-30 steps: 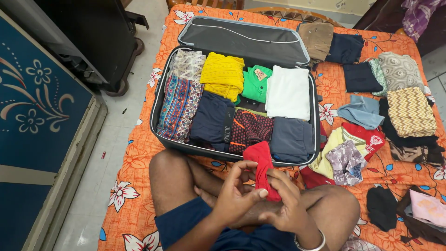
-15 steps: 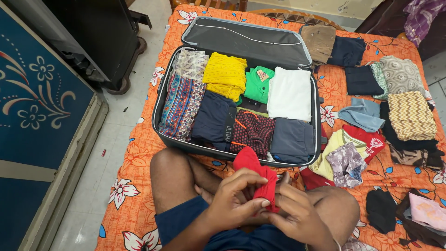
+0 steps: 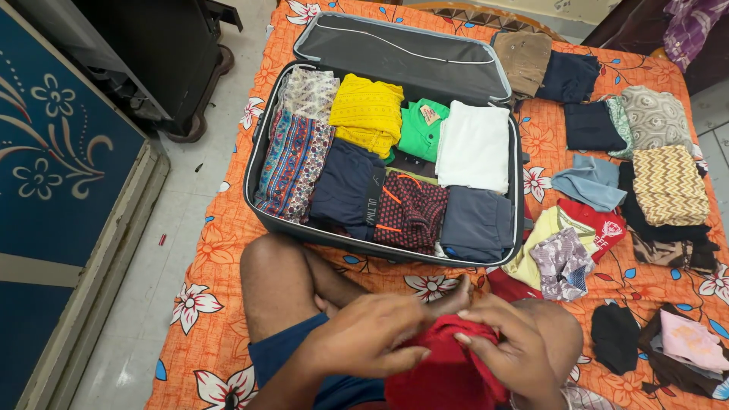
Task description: The person folds a white t-shirt and places it into an open suitcase. They then fold a red t-shirt and place it in the suitcase. Finally, they fold a patterned shirt and place it in the suitcase.
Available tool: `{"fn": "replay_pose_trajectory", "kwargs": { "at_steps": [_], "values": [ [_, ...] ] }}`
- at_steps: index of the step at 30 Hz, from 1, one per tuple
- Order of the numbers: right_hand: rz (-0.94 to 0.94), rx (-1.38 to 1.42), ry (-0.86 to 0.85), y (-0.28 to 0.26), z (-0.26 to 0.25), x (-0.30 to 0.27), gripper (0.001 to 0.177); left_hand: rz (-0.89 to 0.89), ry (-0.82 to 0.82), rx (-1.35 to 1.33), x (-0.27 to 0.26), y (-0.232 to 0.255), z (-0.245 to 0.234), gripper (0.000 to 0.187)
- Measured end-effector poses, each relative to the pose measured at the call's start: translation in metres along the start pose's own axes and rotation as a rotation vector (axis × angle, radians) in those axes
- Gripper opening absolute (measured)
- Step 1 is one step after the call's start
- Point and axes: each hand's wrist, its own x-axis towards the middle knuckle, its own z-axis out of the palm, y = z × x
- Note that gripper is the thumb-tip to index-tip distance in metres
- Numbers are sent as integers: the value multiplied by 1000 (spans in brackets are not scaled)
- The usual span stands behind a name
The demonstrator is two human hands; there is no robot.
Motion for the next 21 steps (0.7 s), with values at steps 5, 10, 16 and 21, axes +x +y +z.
{"fn": "replay_pose_trajectory", "kwargs": {
  "at_steps": [5, 10, 16, 21],
  "values": [
    [-6, -135, -79, 9, 24, 17, 30, -2, 201, 51, 15, 3, 13, 52],
    [74, -78, -60, 6, 27, 25, 35, -151, 199, -48, 8, -15, 15, 34],
    [330, -257, -108, 24, 19, 26, 34, -305, 479, -236, -15, -41, -1, 21],
    [480, -100, -7, 64, -4, 9, 25, -425, 725, -532, -42, -69, -21, 20]
  ]
}}
